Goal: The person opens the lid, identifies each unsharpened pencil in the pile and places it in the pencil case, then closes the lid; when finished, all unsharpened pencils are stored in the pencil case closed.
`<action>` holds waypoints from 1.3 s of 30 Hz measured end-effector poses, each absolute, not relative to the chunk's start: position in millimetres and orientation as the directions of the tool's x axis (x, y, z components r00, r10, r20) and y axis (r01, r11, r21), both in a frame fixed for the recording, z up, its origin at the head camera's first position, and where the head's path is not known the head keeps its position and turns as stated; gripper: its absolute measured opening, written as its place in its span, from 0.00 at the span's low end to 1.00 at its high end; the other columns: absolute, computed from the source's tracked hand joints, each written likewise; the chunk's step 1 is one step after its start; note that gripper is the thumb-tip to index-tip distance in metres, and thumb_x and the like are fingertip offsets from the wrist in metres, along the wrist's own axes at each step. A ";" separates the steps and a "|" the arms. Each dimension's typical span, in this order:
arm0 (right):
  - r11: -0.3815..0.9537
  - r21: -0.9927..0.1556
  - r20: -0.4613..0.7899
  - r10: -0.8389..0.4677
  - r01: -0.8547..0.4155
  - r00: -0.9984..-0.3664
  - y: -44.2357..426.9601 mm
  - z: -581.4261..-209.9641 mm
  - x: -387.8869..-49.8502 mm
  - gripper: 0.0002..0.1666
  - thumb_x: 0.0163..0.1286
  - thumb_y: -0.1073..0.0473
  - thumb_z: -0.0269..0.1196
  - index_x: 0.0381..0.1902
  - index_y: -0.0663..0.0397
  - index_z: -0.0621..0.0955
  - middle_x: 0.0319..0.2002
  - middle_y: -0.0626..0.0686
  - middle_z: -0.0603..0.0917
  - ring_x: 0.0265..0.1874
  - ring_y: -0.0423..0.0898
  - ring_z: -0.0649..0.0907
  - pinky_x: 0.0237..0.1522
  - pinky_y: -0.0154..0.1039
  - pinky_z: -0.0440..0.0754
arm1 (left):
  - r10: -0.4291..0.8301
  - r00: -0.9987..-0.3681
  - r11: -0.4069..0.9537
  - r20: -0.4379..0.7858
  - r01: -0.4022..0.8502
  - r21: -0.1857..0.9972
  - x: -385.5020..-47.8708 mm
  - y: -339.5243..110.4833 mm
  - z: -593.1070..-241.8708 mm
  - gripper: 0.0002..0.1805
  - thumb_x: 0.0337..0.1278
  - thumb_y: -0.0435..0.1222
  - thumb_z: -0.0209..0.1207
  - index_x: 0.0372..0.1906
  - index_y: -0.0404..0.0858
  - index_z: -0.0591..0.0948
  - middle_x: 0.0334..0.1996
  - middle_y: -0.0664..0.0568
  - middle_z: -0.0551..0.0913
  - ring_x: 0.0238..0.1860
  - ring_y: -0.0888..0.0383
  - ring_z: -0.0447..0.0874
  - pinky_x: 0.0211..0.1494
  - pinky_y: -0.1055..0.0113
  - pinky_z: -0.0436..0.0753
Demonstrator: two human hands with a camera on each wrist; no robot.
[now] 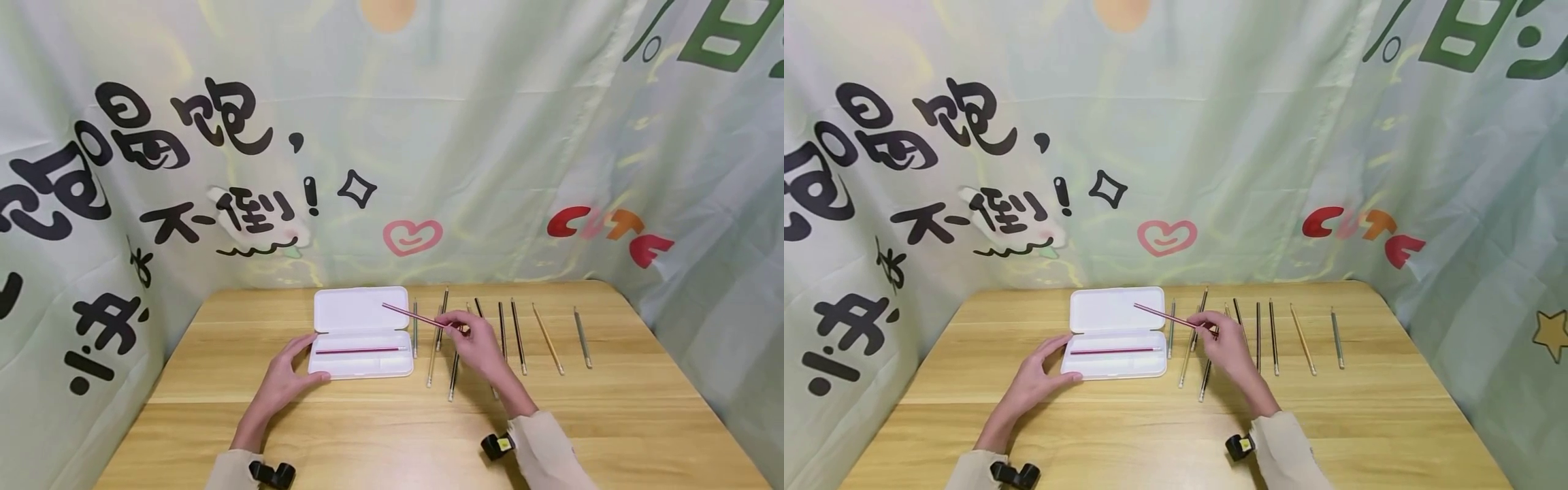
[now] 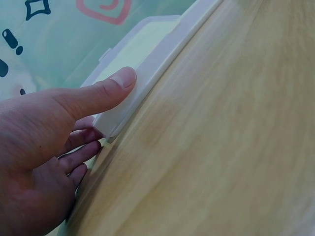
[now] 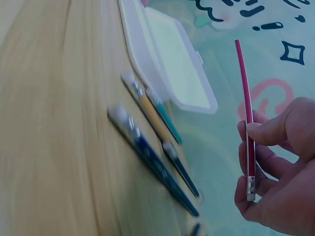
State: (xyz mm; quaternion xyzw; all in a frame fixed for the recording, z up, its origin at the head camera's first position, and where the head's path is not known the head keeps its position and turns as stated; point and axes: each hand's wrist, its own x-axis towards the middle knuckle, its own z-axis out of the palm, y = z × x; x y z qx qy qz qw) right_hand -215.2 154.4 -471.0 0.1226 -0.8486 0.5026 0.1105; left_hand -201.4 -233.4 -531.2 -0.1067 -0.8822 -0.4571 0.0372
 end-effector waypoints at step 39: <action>0.617 -0.677 0.363 -0.193 -0.400 -0.912 41.4 -506.3 -238.7 0.09 0.60 0.70 0.74 0.30 0.48 0.93 0.33 0.47 0.91 0.43 0.51 0.89 0.54 0.60 0.79 | 0.161 -0.973 0.507 0.164 0.224 0.832 -202.7 -233.4 -532.3 0.50 0.42 0.43 0.82 0.73 0.35 0.73 0.72 0.40 0.70 0.74 0.38 0.64 0.75 0.38 0.61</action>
